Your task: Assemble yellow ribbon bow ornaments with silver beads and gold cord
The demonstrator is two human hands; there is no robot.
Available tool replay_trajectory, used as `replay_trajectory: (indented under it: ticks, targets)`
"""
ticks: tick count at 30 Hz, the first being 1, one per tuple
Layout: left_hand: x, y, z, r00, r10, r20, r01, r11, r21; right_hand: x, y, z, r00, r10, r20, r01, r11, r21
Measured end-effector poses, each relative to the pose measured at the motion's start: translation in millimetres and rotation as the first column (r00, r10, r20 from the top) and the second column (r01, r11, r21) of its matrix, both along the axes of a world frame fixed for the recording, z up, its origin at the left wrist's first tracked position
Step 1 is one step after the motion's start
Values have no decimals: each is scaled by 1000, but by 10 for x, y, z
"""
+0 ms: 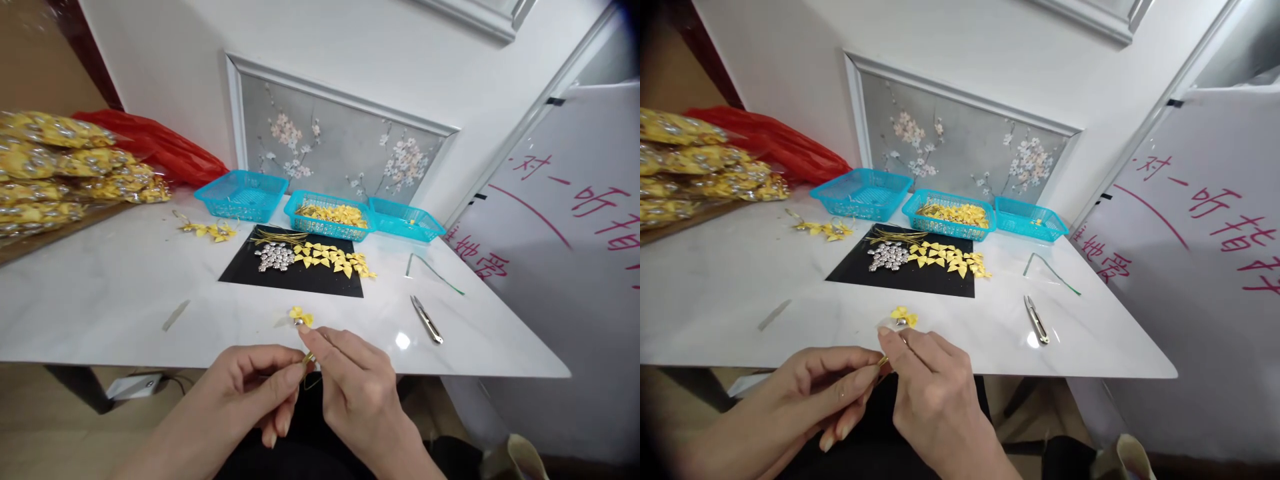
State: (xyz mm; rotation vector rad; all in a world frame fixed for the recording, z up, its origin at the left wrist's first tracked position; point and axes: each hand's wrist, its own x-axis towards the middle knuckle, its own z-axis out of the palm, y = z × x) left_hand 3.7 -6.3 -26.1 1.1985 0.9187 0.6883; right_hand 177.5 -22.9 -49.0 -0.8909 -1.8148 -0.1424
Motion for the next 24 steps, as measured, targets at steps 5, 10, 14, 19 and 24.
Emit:
replay_trajectory:
  ticks: [5, 10, 14, 19, 24]
  targets:
    - [-17, -17, 8, 1000, 0, 19, 1, 999, -33, 1, -4, 2, 1000, -10, 6, 10, 1000, 15]
    - [-20, -21, -1, 999, 18, 37, -16, 999, -48, -6, -6, 14, 1000, -13, 26, 13, 1000, 13]
    - [-8, 2, -8, 998, 27, 63, -23, 997, -76, -16, -6, -1, 999, -8, 34, 7, 1000, 19]
    - [-60, -9, -16, 992, 29, 122, -8, 986, -165, 5, -39, 0, 996, 72, -48, -76, 992, -96]
    - [-126, -7, -27, 970, 21, 241, 49, 958, -283, 59, -68, 80, 932, 235, -278, -304, 922, -240]
